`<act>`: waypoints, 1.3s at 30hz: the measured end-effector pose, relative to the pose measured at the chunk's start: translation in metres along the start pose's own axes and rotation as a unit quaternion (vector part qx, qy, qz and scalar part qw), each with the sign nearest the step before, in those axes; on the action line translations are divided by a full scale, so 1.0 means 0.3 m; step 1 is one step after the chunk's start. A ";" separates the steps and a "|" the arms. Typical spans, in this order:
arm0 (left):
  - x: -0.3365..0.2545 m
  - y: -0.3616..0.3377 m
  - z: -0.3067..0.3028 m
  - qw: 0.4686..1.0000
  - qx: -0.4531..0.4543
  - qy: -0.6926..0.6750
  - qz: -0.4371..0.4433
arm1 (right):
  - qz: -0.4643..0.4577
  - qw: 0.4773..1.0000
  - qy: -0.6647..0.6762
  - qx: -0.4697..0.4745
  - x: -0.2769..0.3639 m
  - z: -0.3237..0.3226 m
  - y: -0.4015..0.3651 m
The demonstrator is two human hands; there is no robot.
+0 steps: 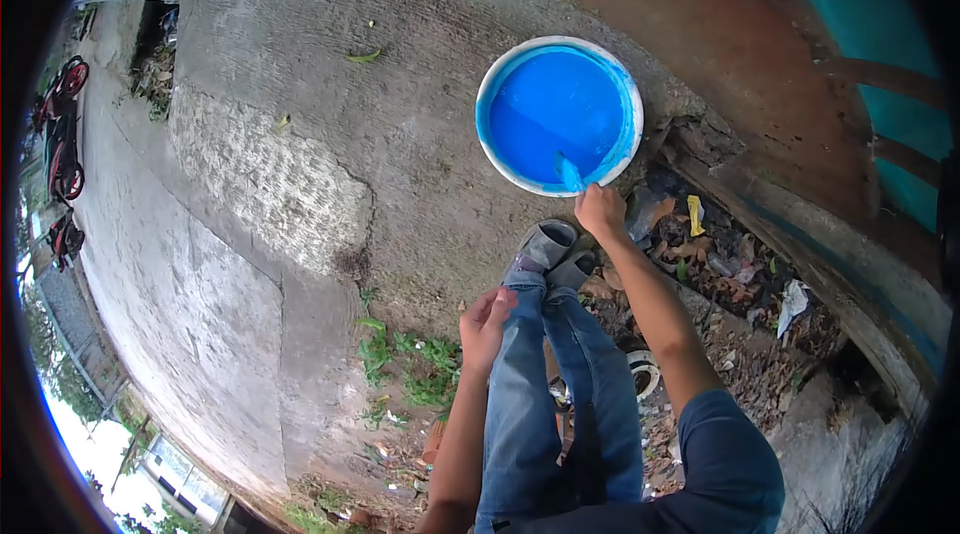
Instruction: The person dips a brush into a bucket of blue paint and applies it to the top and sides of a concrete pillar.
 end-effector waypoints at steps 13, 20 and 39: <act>-0.330 -0.150 0.130 0.994 0.038 0.036 0.091 | -0.016 0.699 0.708 0.100 -0.199 -0.299 -0.643; -0.898 -0.458 0.629 0.952 0.068 0.079 0.288 | -0.105 0.617 0.775 -0.087 -0.344 -0.768 -1.445; -1.668 -2.400 2.249 0.242 0.127 0.147 0.951 | 0.220 0.560 0.190 -0.776 -0.967 -1.399 -3.331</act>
Point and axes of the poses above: each hand's wrist, its own y-axis towards the middle knuckle, its own z-axis out of the palm, x = y × z, the point moved 9 cm from there along y, towards the middle knuckle, and after that the axes turned 14 degrees about x, right-handed, at the moved point
